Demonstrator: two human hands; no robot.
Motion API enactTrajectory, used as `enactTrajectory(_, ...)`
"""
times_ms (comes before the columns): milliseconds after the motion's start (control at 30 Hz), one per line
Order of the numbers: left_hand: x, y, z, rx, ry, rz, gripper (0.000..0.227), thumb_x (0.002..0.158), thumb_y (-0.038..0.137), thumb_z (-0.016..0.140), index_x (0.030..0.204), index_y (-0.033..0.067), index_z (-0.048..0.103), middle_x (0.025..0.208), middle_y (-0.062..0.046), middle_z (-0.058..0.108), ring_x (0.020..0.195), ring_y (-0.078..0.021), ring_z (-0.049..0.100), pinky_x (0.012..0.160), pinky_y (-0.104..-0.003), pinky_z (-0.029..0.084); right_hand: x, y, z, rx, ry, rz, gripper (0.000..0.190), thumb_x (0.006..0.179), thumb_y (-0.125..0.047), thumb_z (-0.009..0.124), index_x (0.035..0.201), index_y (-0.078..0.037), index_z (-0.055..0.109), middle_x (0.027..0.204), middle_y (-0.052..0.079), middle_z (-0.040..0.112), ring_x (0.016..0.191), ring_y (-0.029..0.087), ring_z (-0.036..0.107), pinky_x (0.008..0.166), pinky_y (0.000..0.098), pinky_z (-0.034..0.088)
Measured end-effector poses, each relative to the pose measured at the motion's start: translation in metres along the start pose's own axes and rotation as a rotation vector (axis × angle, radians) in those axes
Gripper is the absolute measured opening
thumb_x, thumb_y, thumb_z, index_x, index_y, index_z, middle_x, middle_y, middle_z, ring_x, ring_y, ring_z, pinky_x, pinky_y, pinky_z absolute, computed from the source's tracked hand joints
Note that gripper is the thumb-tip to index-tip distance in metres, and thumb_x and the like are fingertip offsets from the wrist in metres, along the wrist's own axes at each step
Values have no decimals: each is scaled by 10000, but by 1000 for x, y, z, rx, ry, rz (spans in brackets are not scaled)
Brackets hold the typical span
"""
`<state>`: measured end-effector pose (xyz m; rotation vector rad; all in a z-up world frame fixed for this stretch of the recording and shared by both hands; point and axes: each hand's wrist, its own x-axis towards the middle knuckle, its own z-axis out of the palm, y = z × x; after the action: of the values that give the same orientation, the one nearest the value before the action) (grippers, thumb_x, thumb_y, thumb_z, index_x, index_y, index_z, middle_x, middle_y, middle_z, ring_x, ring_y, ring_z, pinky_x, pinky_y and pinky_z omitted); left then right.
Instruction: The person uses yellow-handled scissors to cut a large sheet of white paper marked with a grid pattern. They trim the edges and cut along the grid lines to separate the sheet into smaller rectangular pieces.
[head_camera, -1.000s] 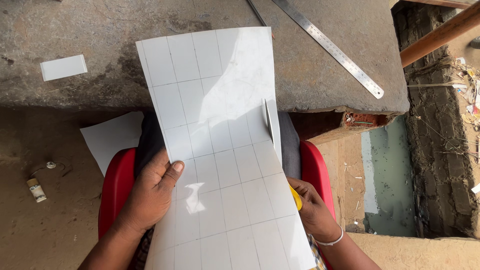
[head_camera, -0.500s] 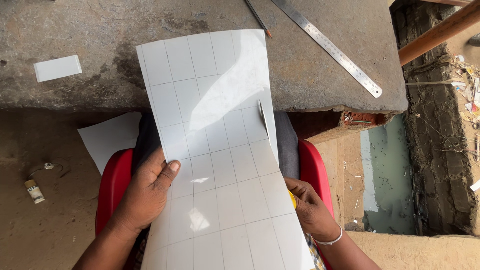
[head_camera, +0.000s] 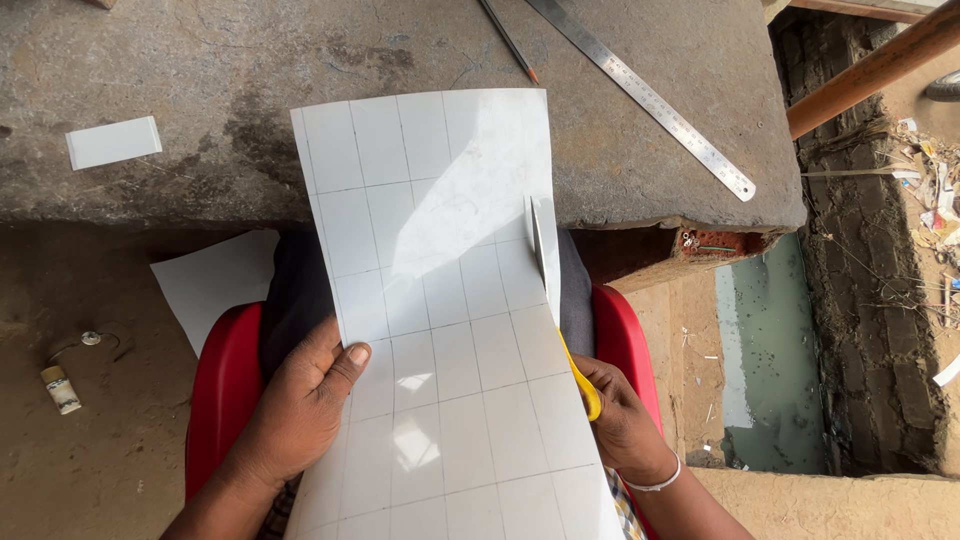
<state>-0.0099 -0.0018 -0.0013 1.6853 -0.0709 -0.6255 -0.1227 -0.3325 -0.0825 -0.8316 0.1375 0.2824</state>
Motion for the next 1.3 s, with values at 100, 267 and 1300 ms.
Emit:
enactTrajectory(100,1,-2,-1,13,8,23,488,1018,225,436,1469,41,467,1318,-166,709,1285,-224,650,1069,-388,530,1,0,1,-16,-4,-19,665,861,-297,841,1345,92,605,1187,145,744,1035,172,721,922,341,594)
enactTrajectory(267,0,-4,-2,15,3,11,489,1019,227,434,1472,45,463,1298,-168,722,1264,-227,670,1055,-388,547,0,0,2,-27,-8,-15,649,884,-298,835,1333,124,631,1172,160,754,1025,182,725,922,343,597)
enactTrajectory(1300,40,7,17,302,337,451,330,1068,190,500,1316,-23,547,1179,-134,723,1094,-205,692,931,-331,557,9,14,-17,-158,7,-32,437,977,-240,767,1192,129,675,783,-55,531,688,32,373,619,203,332)
